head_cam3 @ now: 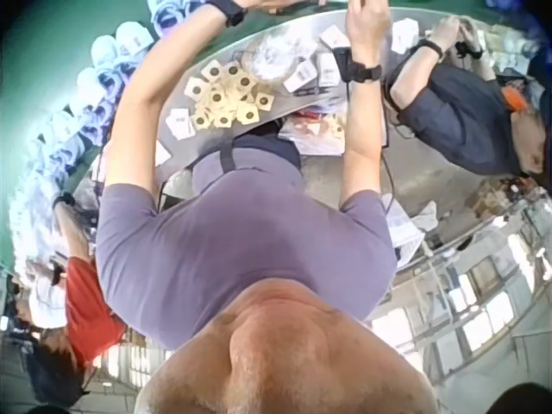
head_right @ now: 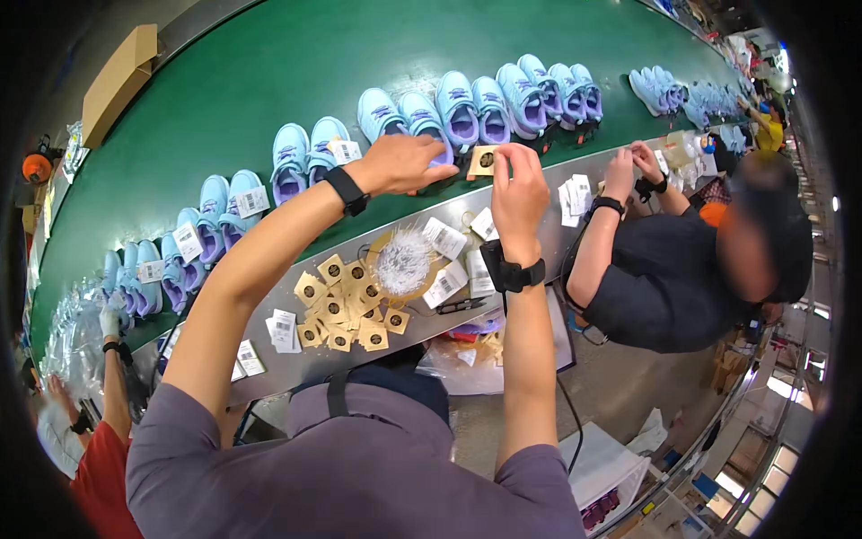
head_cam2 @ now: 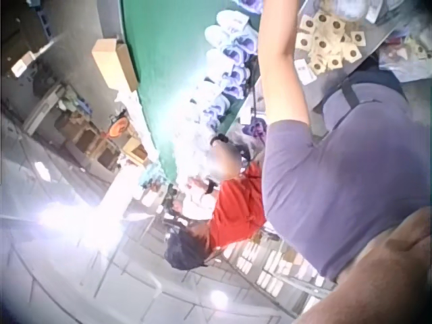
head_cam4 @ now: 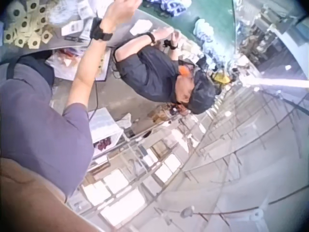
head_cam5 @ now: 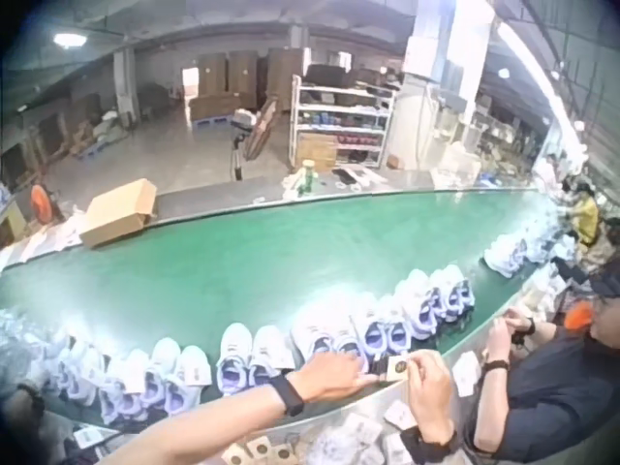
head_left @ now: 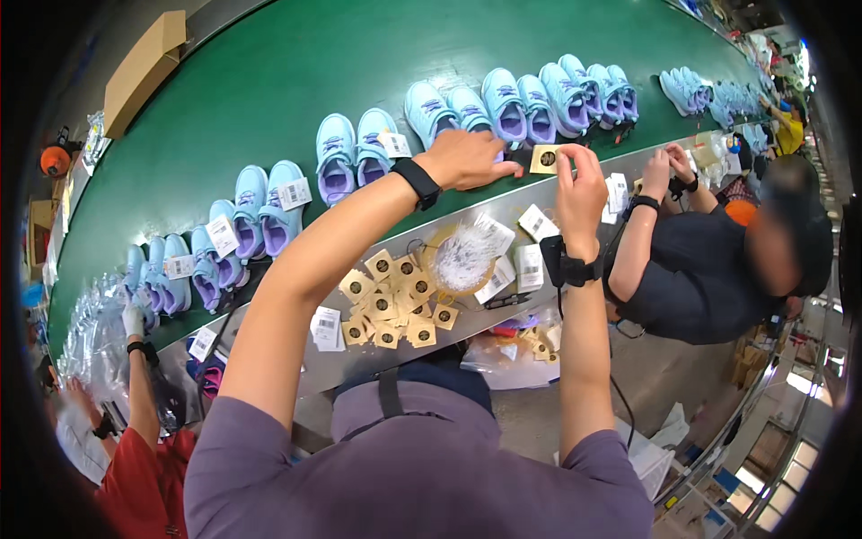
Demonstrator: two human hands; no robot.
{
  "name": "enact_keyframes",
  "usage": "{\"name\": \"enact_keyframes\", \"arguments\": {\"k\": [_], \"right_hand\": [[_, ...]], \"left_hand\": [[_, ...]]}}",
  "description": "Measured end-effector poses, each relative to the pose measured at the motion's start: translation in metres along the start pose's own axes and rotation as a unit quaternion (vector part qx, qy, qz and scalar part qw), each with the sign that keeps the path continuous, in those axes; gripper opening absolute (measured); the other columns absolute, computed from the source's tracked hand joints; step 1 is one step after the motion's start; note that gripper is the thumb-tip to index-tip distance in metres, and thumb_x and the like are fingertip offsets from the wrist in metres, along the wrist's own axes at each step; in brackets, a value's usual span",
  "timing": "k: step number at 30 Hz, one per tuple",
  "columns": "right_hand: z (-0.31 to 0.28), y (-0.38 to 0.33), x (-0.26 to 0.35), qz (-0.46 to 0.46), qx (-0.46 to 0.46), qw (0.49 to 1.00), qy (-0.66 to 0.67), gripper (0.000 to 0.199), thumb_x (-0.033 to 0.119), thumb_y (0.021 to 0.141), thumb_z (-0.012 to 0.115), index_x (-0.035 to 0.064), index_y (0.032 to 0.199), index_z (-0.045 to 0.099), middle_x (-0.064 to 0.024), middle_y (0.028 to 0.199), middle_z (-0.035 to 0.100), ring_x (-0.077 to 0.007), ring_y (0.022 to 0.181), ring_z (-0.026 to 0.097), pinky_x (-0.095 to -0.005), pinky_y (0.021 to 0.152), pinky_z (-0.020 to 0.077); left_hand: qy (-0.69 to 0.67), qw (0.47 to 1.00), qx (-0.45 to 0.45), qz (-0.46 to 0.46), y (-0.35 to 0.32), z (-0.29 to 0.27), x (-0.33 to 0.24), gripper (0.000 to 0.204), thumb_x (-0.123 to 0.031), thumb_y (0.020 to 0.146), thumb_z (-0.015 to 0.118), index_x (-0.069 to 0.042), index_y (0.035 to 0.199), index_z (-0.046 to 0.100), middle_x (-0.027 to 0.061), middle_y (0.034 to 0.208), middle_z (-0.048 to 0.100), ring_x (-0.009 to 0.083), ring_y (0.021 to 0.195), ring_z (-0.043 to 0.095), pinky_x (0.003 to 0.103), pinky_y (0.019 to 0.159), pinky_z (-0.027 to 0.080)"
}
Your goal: The person stands at a conveyor belt in a warehouse and attaches tags to a series of light blue shoes. They pick up tags and plastic ties from a tray, secure the tags to the shoes, and place the finished pairs back on the belt. Other workers are visible nearby performing similar tasks.
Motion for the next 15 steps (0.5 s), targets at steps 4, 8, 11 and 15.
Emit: {"name": "enact_keyframes", "arguments": {"k": [4, 8, 11, 15], "right_hand": [[0.003, 0.012, -0.009, -0.042, 0.021, 0.998, -0.041, 0.007, 0.012, 0.082, 0.060, 0.0083, 0.087, 0.063, -0.0044, 0.101, 0.063, -0.0264, 0.079, 0.063, -0.0360, 0.066, 0.0496], [0.021, 0.015, -0.025, -0.104, 0.074, 0.991, -0.035, 0.003, 0.010, 0.083, 0.059, 0.0085, 0.085, 0.059, -0.0010, 0.102, 0.064, -0.0265, 0.073, 0.063, -0.0356, 0.059, 0.0494], [0.036, 0.014, -0.019, -0.127, 0.121, 0.983, -0.048, 0.003, 0.010, 0.083, 0.058, 0.0081, 0.084, 0.056, -0.0002, 0.100, 0.065, -0.0266, 0.067, 0.062, -0.0359, 0.053, 0.0485], [0.062, 0.015, -0.033, -0.147, 0.188, 0.971, 0.000, 0.004, 0.010, 0.082, 0.058, 0.0083, 0.085, 0.056, -0.0033, 0.092, 0.066, -0.0297, 0.067, 0.063, -0.0383, 0.055, 0.0481]], "left_hand": [[0.035, 0.996, 0.070, -0.033, 0.013, 0.068, 0.041, 0.046, -0.046, 0.091, 0.041, -0.004, 0.101, 0.059, 0.0121, 0.100, 0.060, 0.0333, 0.081, 0.063, 0.046, 0.066, 0.048], [0.059, 0.996, 0.061, -0.009, 0.005, 0.080, 0.047, 0.039, -0.042, 0.088, 0.047, -0.008, 0.102, 0.059, 0.0065, 0.108, 0.054, 0.0295, 0.085, 0.061, 0.045, 0.074, 0.044], [0.070, 0.993, 0.096, 0.018, -0.017, 0.071, 0.059, 0.034, -0.037, 0.086, 0.051, -0.008, 0.102, 0.059, 0.0063, 0.105, 0.055, 0.0289, 0.082, 0.061, 0.044, 0.070, 0.045], [0.024, 0.993, 0.073, 0.089, -0.037, 0.061, 0.069, 0.029, -0.028, 0.081, 0.060, -0.008, 0.101, 0.059, 0.0057, 0.105, 0.057, 0.0298, 0.082, 0.061, 0.042, 0.070, 0.048]]}}
Point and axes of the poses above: each hand's wrist, its own y-axis towards the middle knuckle, its own z-axis out of the palm, x = y × z, the point moved 4 cm from there along y, towards the middle knuckle
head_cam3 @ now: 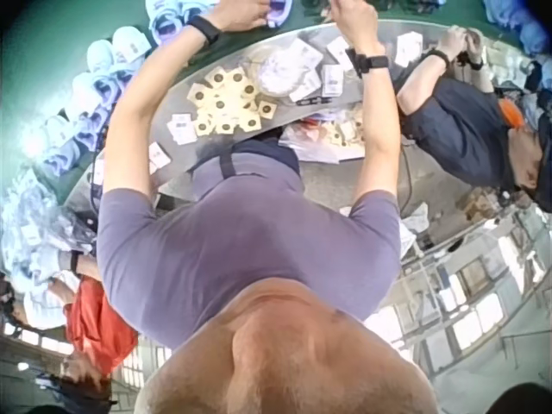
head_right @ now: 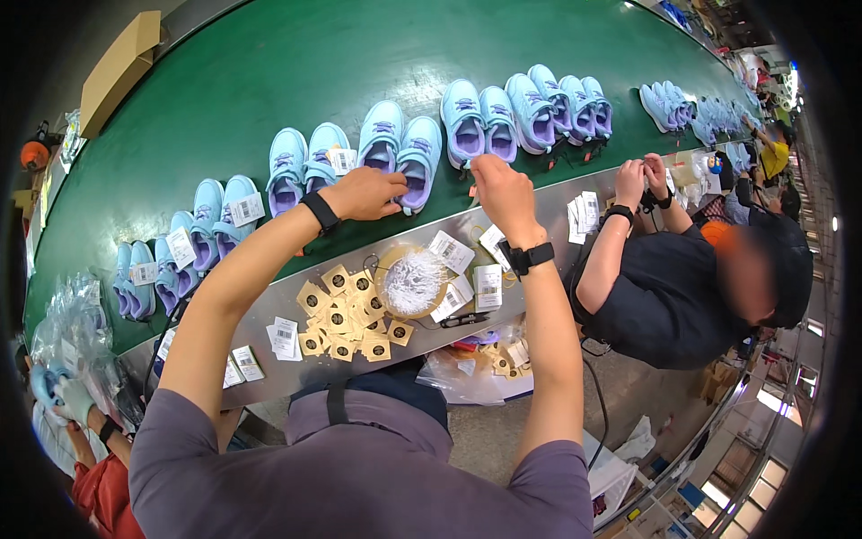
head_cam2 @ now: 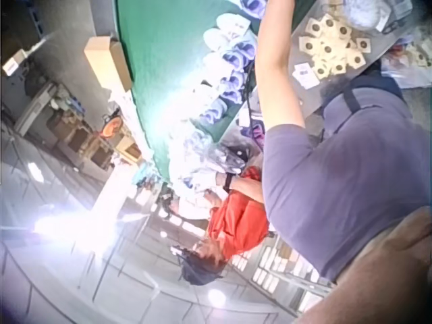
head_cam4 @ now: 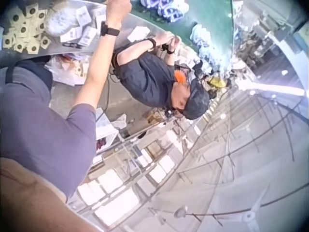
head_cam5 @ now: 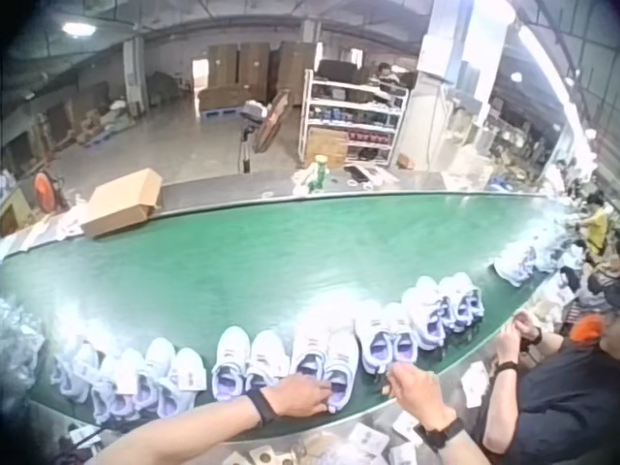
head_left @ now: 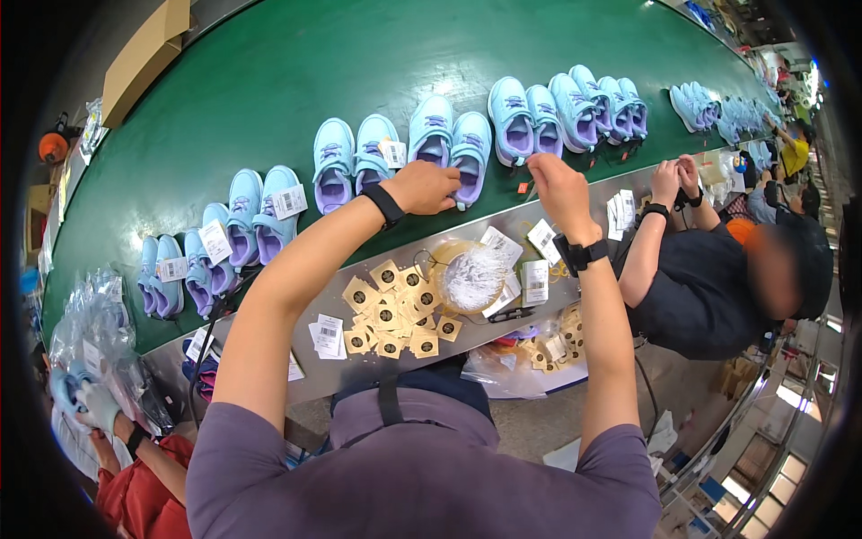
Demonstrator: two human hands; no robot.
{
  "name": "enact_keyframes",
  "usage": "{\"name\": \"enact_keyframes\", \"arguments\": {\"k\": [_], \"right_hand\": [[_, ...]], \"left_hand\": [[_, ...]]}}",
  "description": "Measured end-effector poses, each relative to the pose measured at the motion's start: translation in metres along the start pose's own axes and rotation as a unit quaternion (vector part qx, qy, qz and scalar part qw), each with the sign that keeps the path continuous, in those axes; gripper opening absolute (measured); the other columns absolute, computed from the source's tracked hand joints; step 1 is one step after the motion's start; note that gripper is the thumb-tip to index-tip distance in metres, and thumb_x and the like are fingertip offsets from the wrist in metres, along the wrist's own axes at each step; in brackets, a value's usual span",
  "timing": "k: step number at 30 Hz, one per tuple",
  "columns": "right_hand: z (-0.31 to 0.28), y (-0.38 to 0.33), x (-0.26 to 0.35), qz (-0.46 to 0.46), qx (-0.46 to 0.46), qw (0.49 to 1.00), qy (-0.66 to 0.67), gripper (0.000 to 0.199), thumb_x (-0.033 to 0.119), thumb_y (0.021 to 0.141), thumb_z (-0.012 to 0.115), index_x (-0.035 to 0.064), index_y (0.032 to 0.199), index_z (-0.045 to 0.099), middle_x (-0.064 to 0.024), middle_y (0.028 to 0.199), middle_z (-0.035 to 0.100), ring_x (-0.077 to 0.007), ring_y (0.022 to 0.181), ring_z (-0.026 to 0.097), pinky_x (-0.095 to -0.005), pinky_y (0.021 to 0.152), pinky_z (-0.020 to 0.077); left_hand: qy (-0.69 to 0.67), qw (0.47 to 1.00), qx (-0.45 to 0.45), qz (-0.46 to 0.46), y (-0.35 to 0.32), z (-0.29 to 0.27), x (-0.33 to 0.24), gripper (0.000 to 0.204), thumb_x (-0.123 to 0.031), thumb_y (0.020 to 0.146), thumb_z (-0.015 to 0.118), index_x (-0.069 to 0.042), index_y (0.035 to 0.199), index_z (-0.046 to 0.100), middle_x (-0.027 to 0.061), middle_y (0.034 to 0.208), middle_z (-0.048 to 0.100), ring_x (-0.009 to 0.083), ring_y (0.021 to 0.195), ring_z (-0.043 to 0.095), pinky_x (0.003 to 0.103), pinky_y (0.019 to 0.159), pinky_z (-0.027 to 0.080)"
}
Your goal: The person stands at a conveyor belt in a warehouse and attaches tags to a series of light blue shoes. They pick up tags and plastic ties from a tray, secure the tags to the shoes, and place the finished pairs back on the belt. Other workers are visible nearby performing similar tasks.
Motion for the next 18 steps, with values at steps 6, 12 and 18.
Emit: {"name": "enact_keyframes", "arguments": {"k": [6, 12, 18], "right_hand": [[0.036, 0.007, -0.015, 0.118, 0.190, 0.974, 0.015, 0.012, 0.023, 0.087, 0.052, 0.0132, 0.091, 0.057, -0.0113, 0.075, 0.064, -0.0348, 0.072, 0.062, -0.0452, 0.061, 0.0470], [0.080, 0.022, -0.030, 0.150, 0.243, 0.956, 0.062, 0.018, 0.018, 0.085, 0.050, 0.0128, 0.099, 0.060, -0.0135, 0.085, 0.064, -0.0334, 0.079, 0.061, -0.0426, 0.068, 0.0468], [0.109, 0.031, -0.030, 0.223, 0.164, 0.943, 0.185, 0.021, 0.008, 0.082, 0.050, 0.0031, 0.100, 0.058, -0.0102, 0.080, 0.066, -0.0229, 0.076, 0.064, -0.0329, 0.069, 0.0471]], "left_hand": [[-0.017, 0.997, -0.070, -0.010, 0.009, -0.033, 0.001, 0.021, -0.018, 0.080, 0.059, -0.006, 0.097, 0.061, 0.0094, 0.094, 0.059, 0.0312, 0.083, 0.059, 0.039, 0.070, 0.048], [-0.104, 0.979, -0.170, -0.046, 0.074, -0.012, 0.049, 0.009, -0.009, 0.073, 0.059, -0.003, 0.077, 0.064, 0.0146, 0.081, 0.063, 0.0341, 0.078, 0.061, 0.042, 0.067, 0.048], [-0.166, 0.966, 0.113, -0.165, 0.105, -0.013, 0.070, 0.010, -0.003, 0.063, 0.064, -0.001, 0.072, 0.069, 0.0166, 0.071, 0.066, 0.0280, 0.069, 0.067, 0.036, 0.059, 0.051]]}}
Point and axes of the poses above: each hand's wrist, its own y-axis towards the middle knuckle, its own z-axis out of the palm, x = y × z, the point moved 4 cm from there along y, towards the middle knuckle
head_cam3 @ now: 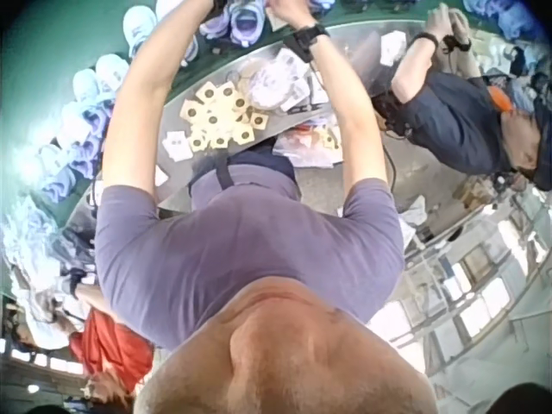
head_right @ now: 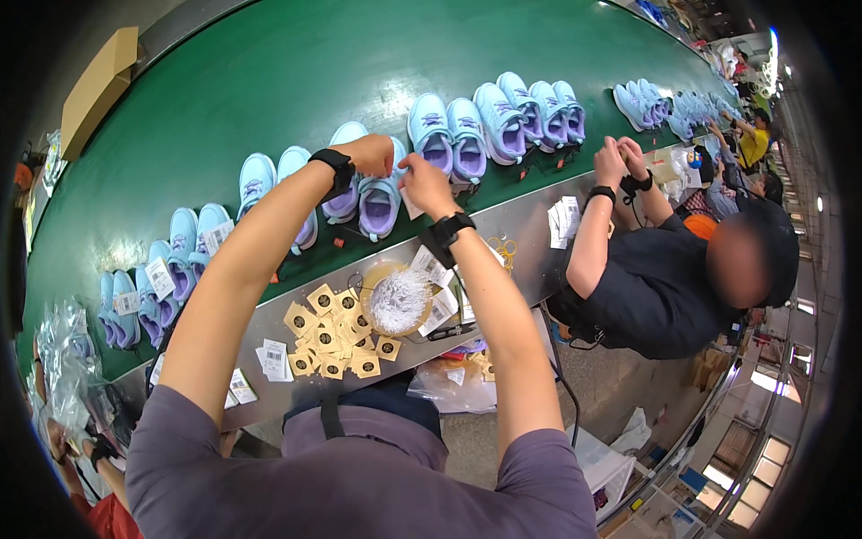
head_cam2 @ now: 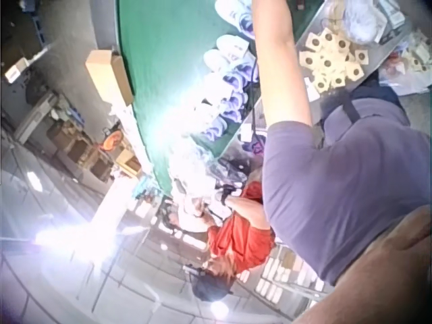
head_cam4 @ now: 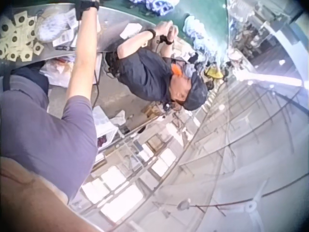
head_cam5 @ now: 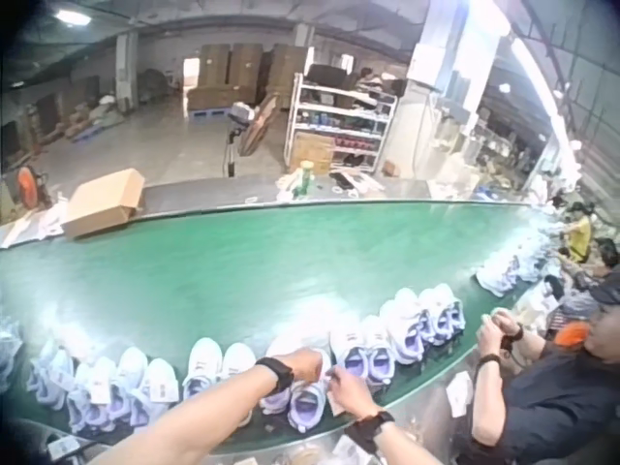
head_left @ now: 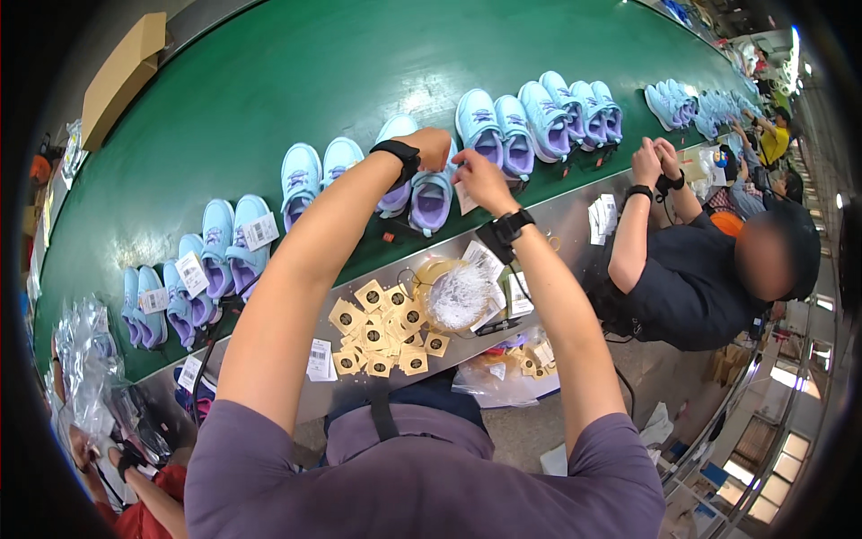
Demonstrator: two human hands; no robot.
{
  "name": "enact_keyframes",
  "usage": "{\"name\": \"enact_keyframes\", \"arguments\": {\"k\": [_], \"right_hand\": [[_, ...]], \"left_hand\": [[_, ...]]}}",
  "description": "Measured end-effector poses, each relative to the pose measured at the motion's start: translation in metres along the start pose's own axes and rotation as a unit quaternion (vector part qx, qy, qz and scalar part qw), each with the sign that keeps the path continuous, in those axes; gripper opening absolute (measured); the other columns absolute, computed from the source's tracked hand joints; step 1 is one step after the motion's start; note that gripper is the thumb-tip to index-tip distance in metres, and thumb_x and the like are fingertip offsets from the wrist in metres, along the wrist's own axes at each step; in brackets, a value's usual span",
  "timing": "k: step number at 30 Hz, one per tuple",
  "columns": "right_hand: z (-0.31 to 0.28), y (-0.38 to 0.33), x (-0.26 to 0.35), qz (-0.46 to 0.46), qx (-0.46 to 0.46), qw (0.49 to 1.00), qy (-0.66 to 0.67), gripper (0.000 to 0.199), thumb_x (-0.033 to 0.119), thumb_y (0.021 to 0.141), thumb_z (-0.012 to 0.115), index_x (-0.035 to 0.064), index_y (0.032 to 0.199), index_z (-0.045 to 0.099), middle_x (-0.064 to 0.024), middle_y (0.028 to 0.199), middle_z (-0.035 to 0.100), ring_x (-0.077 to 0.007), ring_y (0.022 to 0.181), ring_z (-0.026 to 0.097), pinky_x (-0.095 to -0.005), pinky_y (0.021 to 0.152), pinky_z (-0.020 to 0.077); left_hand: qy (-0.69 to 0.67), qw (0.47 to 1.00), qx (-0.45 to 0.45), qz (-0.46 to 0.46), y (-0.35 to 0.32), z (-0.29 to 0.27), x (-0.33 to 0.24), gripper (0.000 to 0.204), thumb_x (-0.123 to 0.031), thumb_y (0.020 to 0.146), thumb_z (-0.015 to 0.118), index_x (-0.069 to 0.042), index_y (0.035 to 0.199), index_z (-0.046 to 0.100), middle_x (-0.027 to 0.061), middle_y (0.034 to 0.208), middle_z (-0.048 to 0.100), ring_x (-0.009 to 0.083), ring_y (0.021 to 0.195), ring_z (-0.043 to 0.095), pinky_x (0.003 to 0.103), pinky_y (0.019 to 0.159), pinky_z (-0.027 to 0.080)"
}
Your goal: The person stands at a conveyor belt in a warehouse and attaches tags to a series of light blue shoes. They pick up tags and plastic ties from a tray, secure the tags to the shoes, and place the finished pairs back on the belt. Other workers are visible nearby performing similar tasks.
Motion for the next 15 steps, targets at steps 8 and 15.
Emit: {"name": "enact_keyframes", "arguments": {"k": [8, 15], "right_hand": [[0.004, -0.008, 0.017, -0.002, -0.046, 0.991, -0.122, 0.018, 0.017, 0.080, 0.053, 0.0089, 0.087, 0.067, -0.0142, 0.080, 0.067, -0.0336, 0.078, 0.063, -0.0443, 0.071, 0.0492], [-0.001, -0.005, 0.001, -0.033, -0.010, 0.999, -0.037, 0.019, 0.020, 0.080, 0.056, 0.0085, 0.088, 0.068, -0.0139, 0.080, 0.067, -0.0325, 0.077, 0.063, -0.0417, 0.069, 0.0491]], "left_hand": [[0.096, 0.994, -0.028, 0.039, -0.009, 0.004, -0.007, 0.016, -0.004, 0.065, 0.059, -0.001, 0.078, 0.068, 0.0211, 0.079, 0.065, 0.0335, 0.078, 0.065, 0.040, 0.066, 0.051], [-0.056, 0.987, -0.151, 0.018, -0.030, 0.005, -0.006, 0.019, -0.018, 0.072, 0.068, -0.007, 0.087, 0.071, 0.0148, 0.083, 0.068, 0.0272, 0.074, 0.065, 0.036, 0.069, 0.050]]}}
Point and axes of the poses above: each hand's wrist, its own y-axis towards the middle knuckle, its own z-axis out of the palm, x = y × z, the point moved 4 cm from there along y, towards the middle knuckle
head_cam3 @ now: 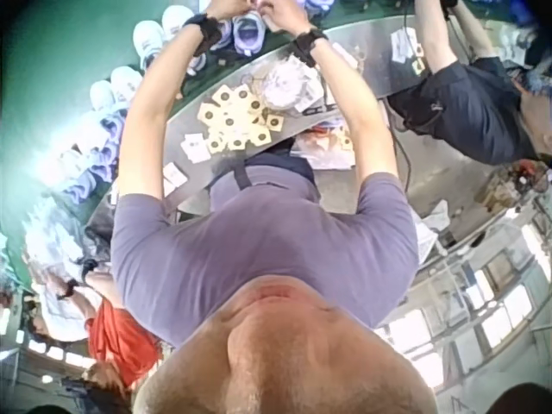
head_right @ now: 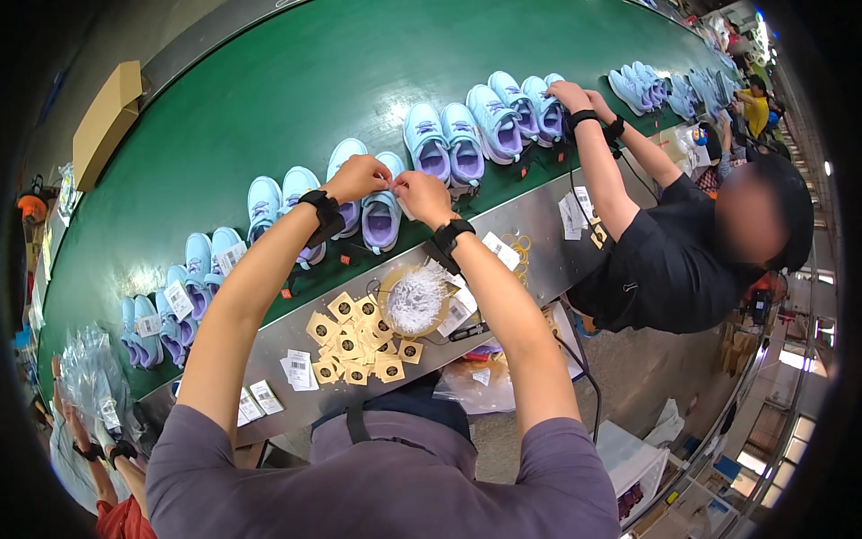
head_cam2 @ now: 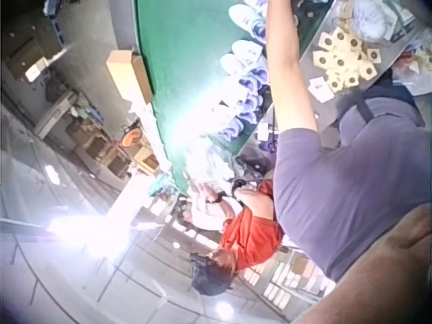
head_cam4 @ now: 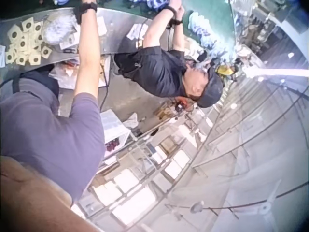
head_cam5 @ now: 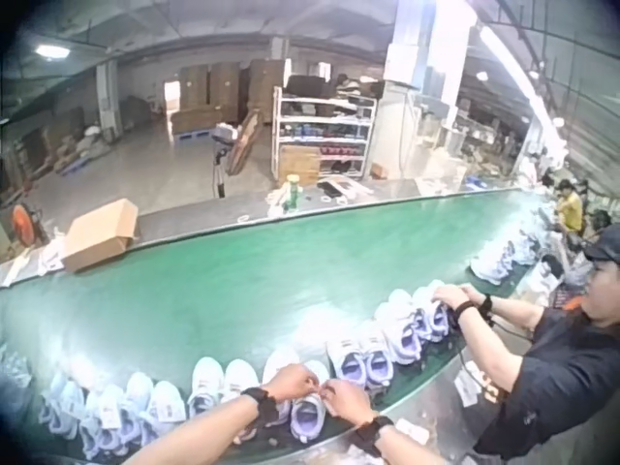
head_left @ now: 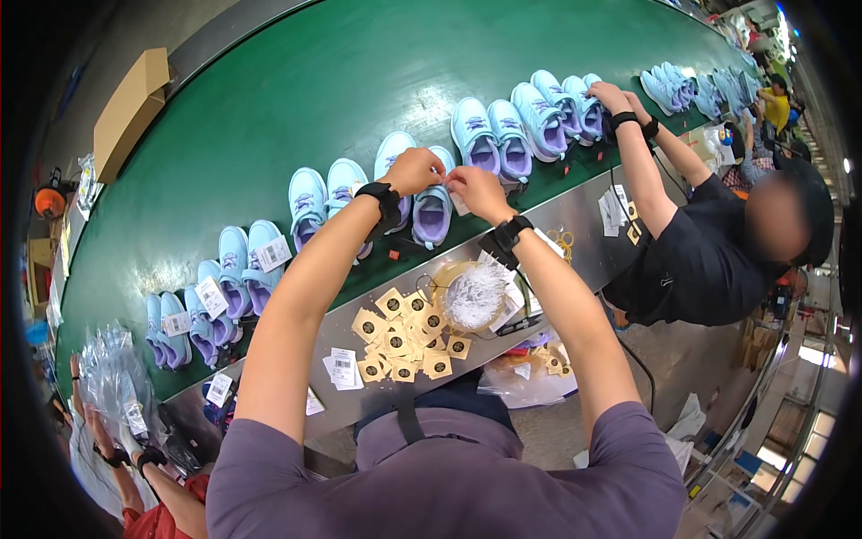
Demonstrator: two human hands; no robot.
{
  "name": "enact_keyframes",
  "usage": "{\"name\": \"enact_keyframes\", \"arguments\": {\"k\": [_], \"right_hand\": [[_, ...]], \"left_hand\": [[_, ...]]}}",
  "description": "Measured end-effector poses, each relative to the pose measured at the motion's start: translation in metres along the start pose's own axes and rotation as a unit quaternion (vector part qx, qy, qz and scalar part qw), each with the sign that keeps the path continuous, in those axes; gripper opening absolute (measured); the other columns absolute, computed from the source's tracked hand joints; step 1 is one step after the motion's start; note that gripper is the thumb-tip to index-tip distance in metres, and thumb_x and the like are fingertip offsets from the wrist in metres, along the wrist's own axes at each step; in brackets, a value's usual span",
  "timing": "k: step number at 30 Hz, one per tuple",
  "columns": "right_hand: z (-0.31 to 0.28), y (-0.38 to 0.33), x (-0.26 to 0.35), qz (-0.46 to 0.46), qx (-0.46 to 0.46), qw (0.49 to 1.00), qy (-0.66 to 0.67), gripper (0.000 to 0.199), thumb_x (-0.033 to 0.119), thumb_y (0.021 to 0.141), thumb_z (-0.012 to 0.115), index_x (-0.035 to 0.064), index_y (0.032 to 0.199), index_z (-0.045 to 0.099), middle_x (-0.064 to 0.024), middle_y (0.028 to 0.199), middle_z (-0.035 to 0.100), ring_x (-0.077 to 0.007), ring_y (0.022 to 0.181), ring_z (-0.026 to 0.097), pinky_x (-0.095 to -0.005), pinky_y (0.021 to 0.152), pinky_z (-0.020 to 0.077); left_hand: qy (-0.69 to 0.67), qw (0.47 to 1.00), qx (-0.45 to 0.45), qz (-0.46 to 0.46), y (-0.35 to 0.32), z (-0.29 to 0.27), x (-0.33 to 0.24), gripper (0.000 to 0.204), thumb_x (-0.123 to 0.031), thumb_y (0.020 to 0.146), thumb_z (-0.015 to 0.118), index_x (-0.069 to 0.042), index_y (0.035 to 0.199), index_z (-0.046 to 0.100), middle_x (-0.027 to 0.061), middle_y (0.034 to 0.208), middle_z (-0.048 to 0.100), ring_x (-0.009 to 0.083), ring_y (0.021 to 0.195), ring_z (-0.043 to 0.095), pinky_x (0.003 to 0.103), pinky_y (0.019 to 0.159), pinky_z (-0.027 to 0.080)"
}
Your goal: The person stands at a conveyor belt in a warehouse and attaches tags to a series of light blue shoes. They pick up tags and plastic ties from a tray, secure the tags to the shoes, and place the finished pairs back on the belt. Other workers are visible nearby performing similar tasks.
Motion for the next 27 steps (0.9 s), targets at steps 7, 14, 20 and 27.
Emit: {"name": "enact_keyframes", "arguments": {"k": [7, 14, 20, 27], "right_hand": [[-0.001, -0.004, 0.025, -0.046, -0.081, 0.983, -0.156, 0.018, 0.013, 0.083, 0.051, 0.0017, 0.097, 0.051, -0.0166, 0.087, 0.061, -0.0370, 0.074, 0.061, -0.0472, 0.067, 0.0466], [-0.022, -0.002, 0.007, 0.038, 0.041, 0.949, 0.310, 0.015, 0.013, 0.086, 0.057, -0.0003, 0.095, 0.057, -0.0146, 0.088, 0.061, -0.0265, 0.082, 0.062, -0.0322, 0.072, 0.0511], [-0.034, 0.001, 0.012, 0.109, 0.128, 0.813, 0.558, 0.028, 0.007, 0.088, 0.058, -0.0071, 0.111, 0.054, -0.0115, 0.104, 0.061, -0.0193, 0.095, 0.062, -0.0257, 0.083, 0.0521], [-0.036, 0.010, 0.009, 0.124, 0.129, 0.876, 0.447, 0.029, 0.012, 0.088, 0.060, -0.0003, 0.113, 0.053, -0.0092, 0.103, 0.062, -0.0160, 0.095, 0.061, -0.0274, 0.080, 0.0501]], "left_hand": [[0.041, 0.995, -0.077, 0.054, -0.009, 0.010, -0.006, 0.012, -0.007, 0.071, 0.060, -0.003, 0.079, 0.067, 0.0177, 0.078, 0.065, 0.0360, 0.076, 0.062, 0.043, 0.068, 0.049], [-0.367, 0.919, -0.059, -0.131, -0.022, 0.003, 0.003, 0.015, -0.005, 0.081, 0.057, 0.003, 0.093, 0.062, 0.0132, 0.083, 0.064, 0.0218, 0.072, 0.061, 0.030, 0.068, 0.050], [-0.538, 0.831, -0.055, -0.132, -0.037, 0.006, 0.013, 0.020, -0.012, 0.088, 0.058, 0.003, 0.100, 0.061, 0.0086, 0.089, 0.065, 0.0144, 0.076, 0.063, 0.024, 0.068, 0.051], [-0.517, 0.843, -0.043, -0.144, -0.039, -0.001, 0.002, 0.022, -0.012, 0.089, 0.058, 0.000, 0.108, 0.058, 0.0070, 0.088, 0.065, 0.0140, 0.077, 0.064, 0.025, 0.069, 0.053]]}}
Point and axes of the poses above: each hand's wrist, its own y-axis towards the middle knuckle, its own z-axis out of the palm, x = y × z, the point moved 4 cm from there along y, towards the middle knuckle
